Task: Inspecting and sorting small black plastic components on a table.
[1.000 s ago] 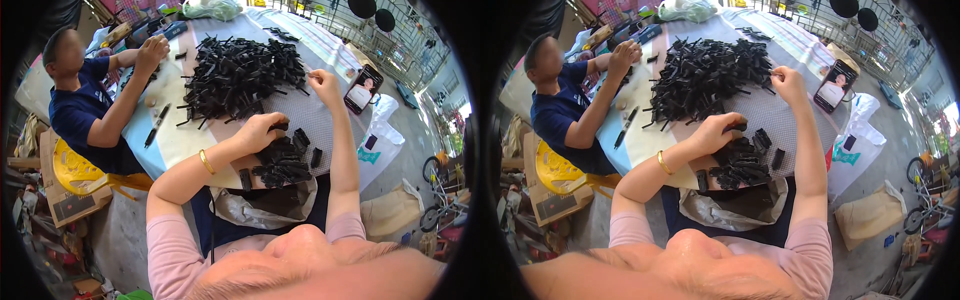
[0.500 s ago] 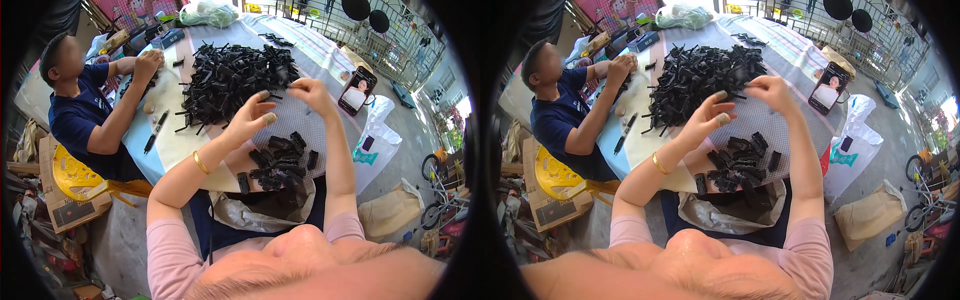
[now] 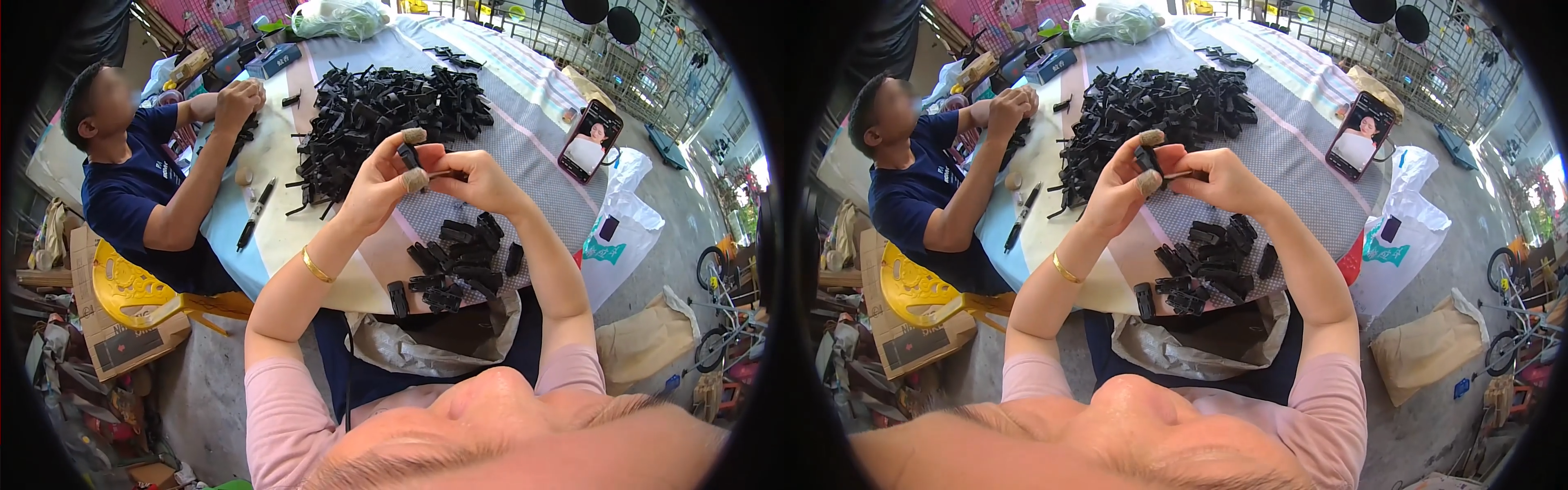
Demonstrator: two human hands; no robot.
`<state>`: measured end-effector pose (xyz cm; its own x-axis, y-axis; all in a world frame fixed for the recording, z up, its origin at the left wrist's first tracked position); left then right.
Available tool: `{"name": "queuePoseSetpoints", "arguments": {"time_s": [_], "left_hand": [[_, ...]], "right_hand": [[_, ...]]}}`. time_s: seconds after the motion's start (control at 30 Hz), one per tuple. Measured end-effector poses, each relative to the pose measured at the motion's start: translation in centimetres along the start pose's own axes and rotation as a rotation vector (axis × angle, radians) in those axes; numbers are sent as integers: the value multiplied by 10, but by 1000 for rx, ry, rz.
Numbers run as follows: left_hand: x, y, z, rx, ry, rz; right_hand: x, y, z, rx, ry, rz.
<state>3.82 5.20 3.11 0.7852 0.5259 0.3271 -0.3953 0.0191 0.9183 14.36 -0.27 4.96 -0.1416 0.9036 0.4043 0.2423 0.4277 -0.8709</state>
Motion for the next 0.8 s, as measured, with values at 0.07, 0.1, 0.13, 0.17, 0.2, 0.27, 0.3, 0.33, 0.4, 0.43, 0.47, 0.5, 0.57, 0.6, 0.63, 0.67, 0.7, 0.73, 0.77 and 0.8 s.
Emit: {"name": "queuePoseSetpoints", "arguments": {"time_s": [0.07, 0.1, 0.13, 0.17, 0.2, 0.27, 0.3, 0.33, 0.4, 0.43, 0.47, 0.5, 0.57, 0.6, 0.63, 0.67, 0.7, 0.73, 0.77, 0.8], "left_hand": [[3, 1, -6, 24, 74, 46], [4, 5, -9, 76, 119, 76], [3, 6, -8, 78, 121, 77], [3, 7, -7, 201, 144, 60], [2, 7, -6, 324, 167, 44], [0, 3, -1, 388, 157, 67], [-1, 3, 2, 465, 147, 94], [-2, 4, 5, 503, 137, 114], [-3, 3, 5, 515, 159, 116], [-3, 3, 5, 527, 180, 119], [-3, 3, 4, 527, 181, 119], [-4, 3, 3, 542, 197, 125], [-5, 2, 2, 558, 214, 129], [-7, 5, 2, 606, 232, 176], [-9, 9, 3, 654, 250, 222], [-10, 9, 5, 656, 250, 221], [-12, 16, 9, 701, 271, 283], [-14, 22, 12, 745, 291, 345], [-13, 21, 11, 749, 294, 345], [-12, 20, 10, 802, 292, 356]], "right_hand": [[-2, 6, -16, -78, 168, 64], [-3, 0, -24, -66, 277, -31], [-4, -2, -26, -64, 275, -33], [-5, 0, -27, 110, 251, 29], [-5, 1, -26, 283, 225, 91], [-5, 1, -10, 272, 181, 119], [-5, 3, -4, 260, 167, 125], [-3, 5, 1, 238, 142, 128], [-2, 7, 1, 247, 127, 133], [-2, 7, 2, 257, 112, 137], [-2, 7, 2, 257, 110, 137], [-3, 9, 3, 260, 127, 167], [-4, 9, 5, 266, 143, 197], [-5, 10, 7, 318, 158, 238], [-6, 11, 9, 370, 173, 279], [-7, 10, 10, 372, 173, 278], [-9, 11, 12, 456, 173, 292], [-10, 12, 14, 540, 173, 306], [-10, 12, 13, 542, 170, 304], [-9, 13, 11, 483, 173, 285]]}}
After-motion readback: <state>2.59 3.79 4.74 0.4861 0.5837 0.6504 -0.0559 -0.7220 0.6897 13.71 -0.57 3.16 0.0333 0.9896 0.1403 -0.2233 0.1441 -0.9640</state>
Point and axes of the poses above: each hand's wrist, its own x-axis towards the middle knuckle, its own z-axis out of the palm, y = z × x, the point moved 7 cm from there along x, towards the middle knuckle, and after that the axes turned 12 degrees about x, right-handed, at the moved point
